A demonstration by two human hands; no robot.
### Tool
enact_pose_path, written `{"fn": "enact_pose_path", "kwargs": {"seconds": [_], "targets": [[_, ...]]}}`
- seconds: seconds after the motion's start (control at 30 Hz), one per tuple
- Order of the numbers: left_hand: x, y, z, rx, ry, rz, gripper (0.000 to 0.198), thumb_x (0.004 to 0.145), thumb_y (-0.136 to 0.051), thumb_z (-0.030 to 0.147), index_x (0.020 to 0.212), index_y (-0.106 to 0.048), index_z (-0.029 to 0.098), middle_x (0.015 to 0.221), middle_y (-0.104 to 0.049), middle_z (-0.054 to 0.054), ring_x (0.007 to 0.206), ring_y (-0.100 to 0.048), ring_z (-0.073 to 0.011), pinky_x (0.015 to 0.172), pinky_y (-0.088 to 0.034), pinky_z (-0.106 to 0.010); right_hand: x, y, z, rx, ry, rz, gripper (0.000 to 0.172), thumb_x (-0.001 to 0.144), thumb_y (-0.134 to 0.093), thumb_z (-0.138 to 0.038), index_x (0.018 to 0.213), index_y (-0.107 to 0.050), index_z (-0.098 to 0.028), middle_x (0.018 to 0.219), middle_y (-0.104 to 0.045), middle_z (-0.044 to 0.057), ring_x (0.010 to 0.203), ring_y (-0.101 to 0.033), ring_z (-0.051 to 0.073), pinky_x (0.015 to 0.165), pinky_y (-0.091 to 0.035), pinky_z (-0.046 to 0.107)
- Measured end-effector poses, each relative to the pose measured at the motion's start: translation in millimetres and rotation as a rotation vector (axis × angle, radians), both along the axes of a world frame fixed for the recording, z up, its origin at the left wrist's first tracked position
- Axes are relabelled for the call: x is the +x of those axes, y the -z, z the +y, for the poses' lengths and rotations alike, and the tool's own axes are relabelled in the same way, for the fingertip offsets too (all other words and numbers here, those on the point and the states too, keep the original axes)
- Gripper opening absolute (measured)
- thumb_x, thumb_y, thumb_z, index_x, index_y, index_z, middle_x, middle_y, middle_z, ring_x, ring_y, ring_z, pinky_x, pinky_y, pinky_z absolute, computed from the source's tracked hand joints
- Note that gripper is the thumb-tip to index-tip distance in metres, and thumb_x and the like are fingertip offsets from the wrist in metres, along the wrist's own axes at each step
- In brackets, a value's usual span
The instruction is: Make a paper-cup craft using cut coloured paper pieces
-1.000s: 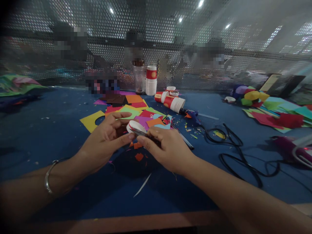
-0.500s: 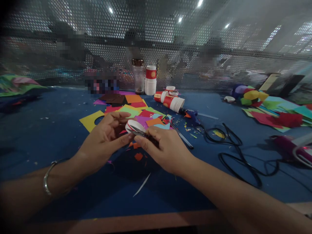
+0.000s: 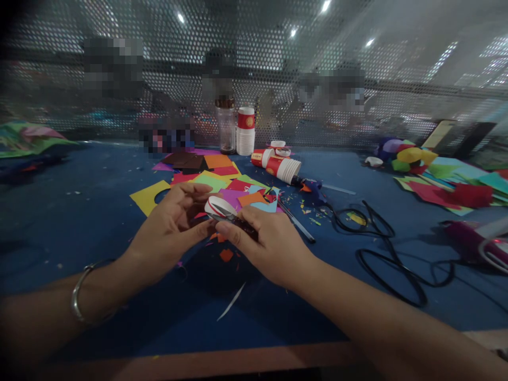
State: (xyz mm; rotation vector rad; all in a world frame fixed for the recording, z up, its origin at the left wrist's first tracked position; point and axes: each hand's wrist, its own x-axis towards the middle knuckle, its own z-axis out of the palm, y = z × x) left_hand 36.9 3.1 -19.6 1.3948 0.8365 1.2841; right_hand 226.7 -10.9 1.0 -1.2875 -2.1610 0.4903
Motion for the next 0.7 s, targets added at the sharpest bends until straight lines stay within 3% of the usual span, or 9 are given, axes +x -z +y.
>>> {"fn": "enact_pose_path", "kwargs": {"seconds": [0.23, 0.7], "targets": [[-0.2, -0.4, -2.8, -0.04, 0.004, 0.024, 0.049, 0.075, -0.081, 0.027, 0.113, -0.05, 0.021, 0.114, -0.06, -0.008, 0.103, -0.064, -0.0195, 0.077, -0.058, -0.028, -1.2, -0.6, -1.6, 0.074, -0.024, 0.002, 0.046, 0.099, -0.05, -0.051, 0.065, -0.05, -0.02, 0.056, -0.047, -0.005, 0.049, -0.041, 0.008, 0.049, -0.029, 0.024], [-0.4, 0.9, -2.9, -0.049, 0.017, 0.026, 0.049, 0.075, -0.083, 0.03, 0.111, -0.051, 0.02, 0.112, -0.062, -0.007, 0.1, -0.064, -0.0191, 0.078, -0.058, -0.029, -1.1, 0.3, -2.1, 0.101, -0.029, 0.008, 0.046, 0.1, -0.05, -0.047, 0.063, -0.047, -0.02, 0.055, -0.044, -0.005, 0.048, -0.039, 0.007, 0.049, -0.028, 0.024]]}}
